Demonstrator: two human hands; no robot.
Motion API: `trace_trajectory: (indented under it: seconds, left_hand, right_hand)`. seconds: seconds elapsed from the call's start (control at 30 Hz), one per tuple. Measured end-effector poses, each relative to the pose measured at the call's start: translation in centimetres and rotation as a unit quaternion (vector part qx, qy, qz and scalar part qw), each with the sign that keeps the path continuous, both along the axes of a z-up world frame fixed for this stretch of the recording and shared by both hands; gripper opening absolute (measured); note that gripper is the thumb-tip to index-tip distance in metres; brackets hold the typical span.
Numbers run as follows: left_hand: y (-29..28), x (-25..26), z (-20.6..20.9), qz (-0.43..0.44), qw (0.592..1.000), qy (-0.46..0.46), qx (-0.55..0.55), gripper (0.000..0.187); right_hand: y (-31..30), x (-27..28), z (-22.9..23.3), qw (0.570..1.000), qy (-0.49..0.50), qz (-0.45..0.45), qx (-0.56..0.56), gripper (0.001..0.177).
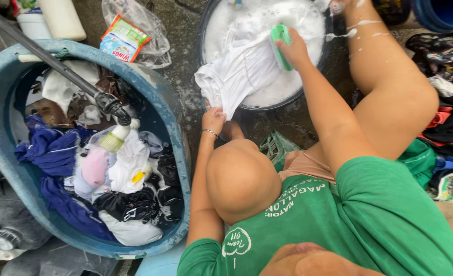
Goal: The person scrubs white cloth items with a brush in a bucket of soapy water, periodically wringing them out by hand and setting them aside while squatting on the ground.
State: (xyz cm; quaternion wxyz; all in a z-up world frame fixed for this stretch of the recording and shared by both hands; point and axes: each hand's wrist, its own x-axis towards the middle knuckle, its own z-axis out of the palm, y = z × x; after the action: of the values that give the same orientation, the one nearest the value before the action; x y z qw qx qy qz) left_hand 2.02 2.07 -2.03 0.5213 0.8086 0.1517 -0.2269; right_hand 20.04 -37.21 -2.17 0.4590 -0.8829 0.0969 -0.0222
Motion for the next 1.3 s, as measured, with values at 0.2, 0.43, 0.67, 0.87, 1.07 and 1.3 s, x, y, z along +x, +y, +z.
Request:
trace_trajectory:
  seconds: [0.2, 0.43, 0.67, 0.87, 1.07, 1.3]
  left_hand:
    - [-5.9, 9.1, -1.6, -0.143, 0.987, -0.068, 0.041, 0.046]
    - [-8.3, 11.6, 3.8, -0.072, 0.979, -0.182, 0.049, 0.042]
    - [-8.0, 8.7, 0.2, 0.020, 0.990, 0.075, -0.118, 0.036]
    - [-1.0, 3.8, 4.9, 0.361, 0.863, 0.056, -0.348, 0.034]
    - [-0.4, -0.6, 2.8, 0.433, 0.879, -0.010, -0.201, 0.034]
    - [0.7, -1.4, 1.5, 0.506, 0.840, -0.017, -0.197, 0.033]
  right_hand:
    - [-3.6, -3.5, 2.3, 0.766, 0.112, -0.151, 0.615, 0.019]
    - [-5.1, -6.1, 4.4, 0.718, 0.079, -0.212, 0.659, 0.018]
    - [-3.6, -6.1, 4.1, 0.766, 0.071, -0.200, 0.606, 0.020]
    - [8.2, -5.5, 5.1, 0.919, 0.255, -0.182, 0.239, 0.081]
    - [21.4, -13.8, 8.8, 0.949, 0.067, 0.301, 0.059, 0.071]
    - [11.4, -2.1, 4.5, 0.978, 0.149, 0.062, -0.135, 0.067]
